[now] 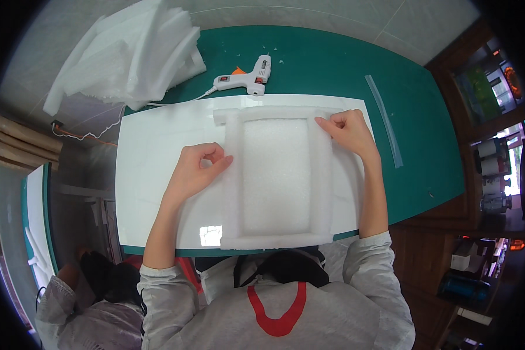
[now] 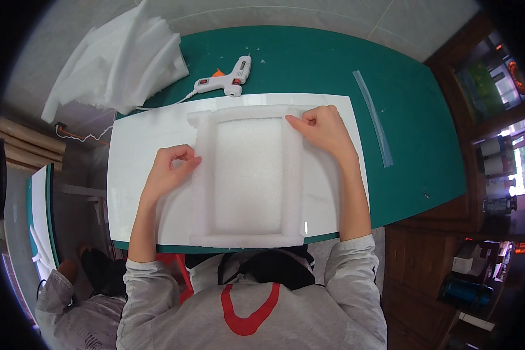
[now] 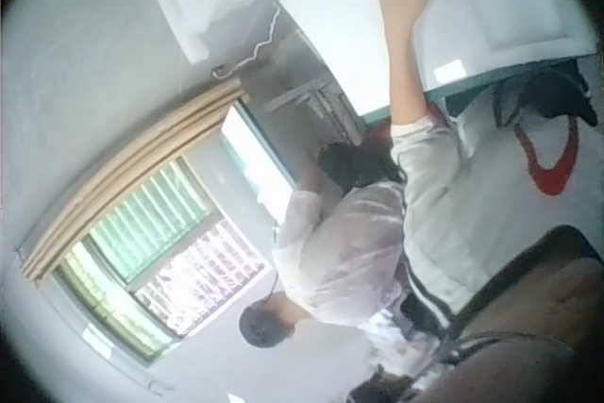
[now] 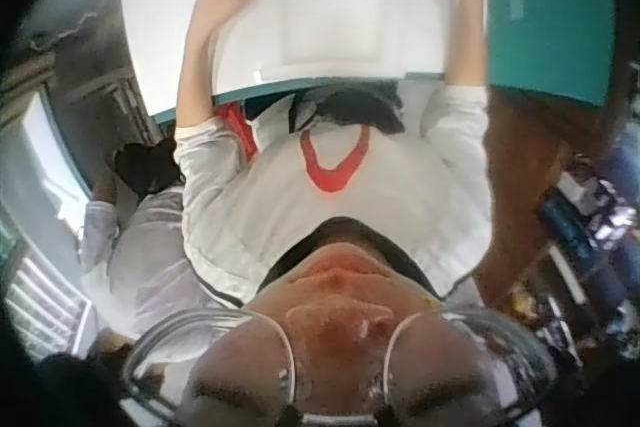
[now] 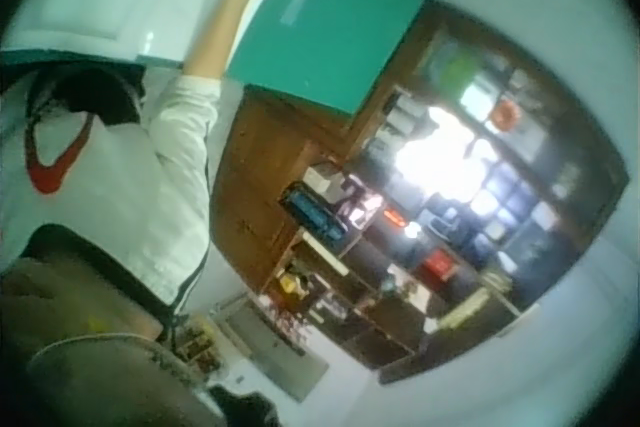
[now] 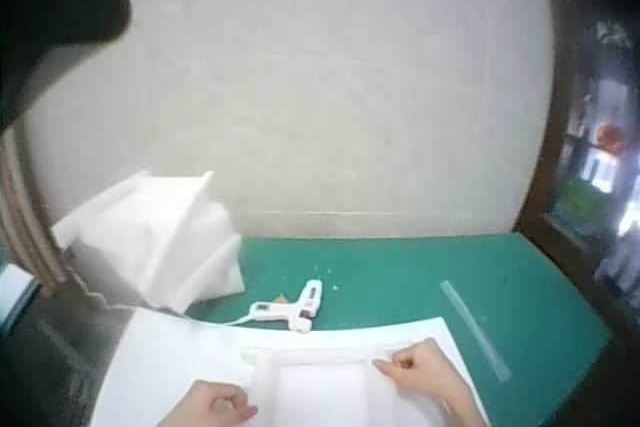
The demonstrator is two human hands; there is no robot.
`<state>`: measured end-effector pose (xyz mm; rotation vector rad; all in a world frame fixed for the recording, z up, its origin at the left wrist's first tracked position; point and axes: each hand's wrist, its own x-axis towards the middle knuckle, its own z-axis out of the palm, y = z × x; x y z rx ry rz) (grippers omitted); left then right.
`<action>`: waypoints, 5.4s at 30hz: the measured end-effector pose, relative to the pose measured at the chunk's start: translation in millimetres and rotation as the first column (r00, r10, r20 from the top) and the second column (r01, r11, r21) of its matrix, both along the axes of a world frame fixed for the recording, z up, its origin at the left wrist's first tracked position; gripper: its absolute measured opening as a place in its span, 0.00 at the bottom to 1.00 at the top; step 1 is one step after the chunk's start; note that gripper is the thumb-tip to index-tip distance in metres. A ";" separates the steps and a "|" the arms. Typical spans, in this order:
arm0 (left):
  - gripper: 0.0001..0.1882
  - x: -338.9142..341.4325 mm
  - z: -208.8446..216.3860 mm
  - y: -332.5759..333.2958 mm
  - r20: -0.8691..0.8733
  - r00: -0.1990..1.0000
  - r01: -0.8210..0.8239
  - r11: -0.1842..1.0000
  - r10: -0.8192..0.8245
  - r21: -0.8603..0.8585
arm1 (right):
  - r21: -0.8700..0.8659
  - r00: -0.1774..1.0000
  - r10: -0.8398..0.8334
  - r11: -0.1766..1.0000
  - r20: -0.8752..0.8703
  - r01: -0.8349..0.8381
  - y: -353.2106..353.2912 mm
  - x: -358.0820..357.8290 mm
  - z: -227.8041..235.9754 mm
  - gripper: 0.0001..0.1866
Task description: Assembling foam packaging components using a hot glue gun.
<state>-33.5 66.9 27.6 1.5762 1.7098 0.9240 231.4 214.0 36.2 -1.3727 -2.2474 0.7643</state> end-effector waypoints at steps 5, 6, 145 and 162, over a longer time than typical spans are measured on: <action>0.12 -1.1 0.2 0.0 -0.011 1.000 0.016 1.000 -0.016 -0.009 | 0.002 0.999 0.037 0.999 -0.035 -0.037 -3.4 -2.8 1.4 0.19; 0.12 -0.8 0.3 -0.3 -0.007 1.000 0.007 1.000 -0.007 -0.008 | -0.003 0.997 0.033 0.999 -0.067 -0.034 -4.3 -3.5 2.0 0.18; 0.24 -5.2 1.3 4.2 0.452 0.872 -0.029 0.940 0.190 -0.339 | -0.662 0.945 0.038 0.704 -0.325 -0.256 1.9 6.3 -2.4 0.18; 0.10 -5.0 -9.3 4.4 0.287 0.946 -0.053 0.944 0.152 -0.326 | -0.632 0.986 0.091 0.759 -0.138 -0.158 7.1 5.3 -16.0 0.06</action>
